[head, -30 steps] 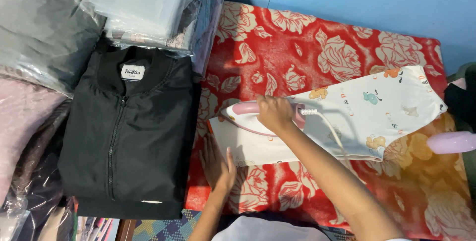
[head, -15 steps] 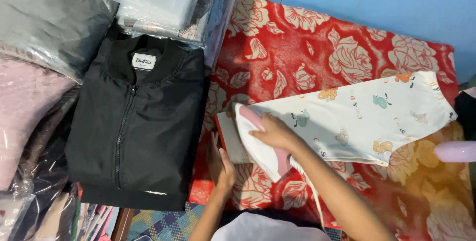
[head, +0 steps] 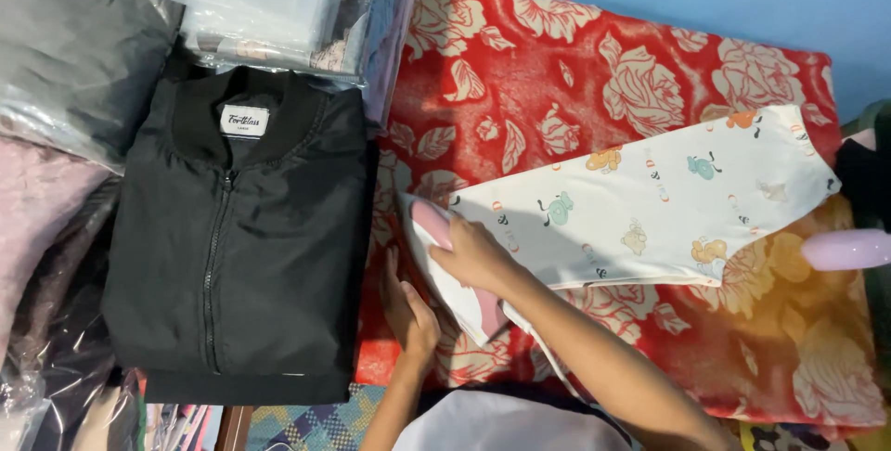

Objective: The person is ironing a white printed garment and then folding it.

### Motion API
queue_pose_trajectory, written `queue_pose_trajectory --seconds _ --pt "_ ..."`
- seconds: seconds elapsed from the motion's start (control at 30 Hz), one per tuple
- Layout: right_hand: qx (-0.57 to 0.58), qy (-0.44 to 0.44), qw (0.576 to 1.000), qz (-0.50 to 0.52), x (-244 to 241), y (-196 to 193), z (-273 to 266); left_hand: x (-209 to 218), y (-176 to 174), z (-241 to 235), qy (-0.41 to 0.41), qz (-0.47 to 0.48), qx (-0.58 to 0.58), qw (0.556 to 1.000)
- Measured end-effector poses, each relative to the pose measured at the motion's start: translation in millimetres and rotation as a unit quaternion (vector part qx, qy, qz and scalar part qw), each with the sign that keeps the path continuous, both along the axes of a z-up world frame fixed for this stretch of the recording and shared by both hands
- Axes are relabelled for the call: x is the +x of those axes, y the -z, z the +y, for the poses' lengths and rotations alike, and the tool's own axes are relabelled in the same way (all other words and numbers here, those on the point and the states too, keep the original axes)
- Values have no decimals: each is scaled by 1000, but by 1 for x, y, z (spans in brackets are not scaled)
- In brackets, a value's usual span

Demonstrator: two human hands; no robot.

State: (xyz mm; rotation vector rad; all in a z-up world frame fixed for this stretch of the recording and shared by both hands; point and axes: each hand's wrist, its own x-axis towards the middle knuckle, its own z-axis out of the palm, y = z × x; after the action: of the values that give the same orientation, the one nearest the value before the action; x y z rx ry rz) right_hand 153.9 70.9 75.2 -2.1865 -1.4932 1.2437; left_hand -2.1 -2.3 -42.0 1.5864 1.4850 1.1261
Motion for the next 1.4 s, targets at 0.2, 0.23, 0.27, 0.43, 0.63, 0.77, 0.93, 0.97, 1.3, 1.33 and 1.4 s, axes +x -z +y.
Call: queue_pose_trajectory --seconds 0.2,0.23,0.27,0.43,0.63,0.77,0.93,0.97,1.3,1.33,1.4 --pt "-1 -2 1000 -30 -8 -20 -19 1 -47 7 -6 40 -121 992" --pt "-2 4 1000 -29 -10 -24 -10 1 -45 6 0 42 -121 992" --pt "16 4 999 -28 -12 -29 1 1 -44 6 8 22 -60 998" --pt "32 -12 999 -18 -15 -30 0 2 -35 5 4 -5 -24 1000" --pt "-4 -31 996 -81 -13 -24 -25 4 46 5 -12 15 -14 1000" --pt "15 21 989 -143 28 3 -12 39 -45 41 75 -35 97 992" --pt "9 69 983 -169 94 9 -36 63 0 50 135 195 128 963" --pt "-10 68 980 -185 108 6 -45 62 0 48 148 259 112 948" --pt "-34 94 926 -363 192 -16 -86 62 -4 46 188 383 69 902" --pt "-34 96 926 -363 190 -6 -97 61 -3 46 190 384 70 901" --pt "114 -76 928 -347 188 12 -117 61 -1 45 192 385 61 901"
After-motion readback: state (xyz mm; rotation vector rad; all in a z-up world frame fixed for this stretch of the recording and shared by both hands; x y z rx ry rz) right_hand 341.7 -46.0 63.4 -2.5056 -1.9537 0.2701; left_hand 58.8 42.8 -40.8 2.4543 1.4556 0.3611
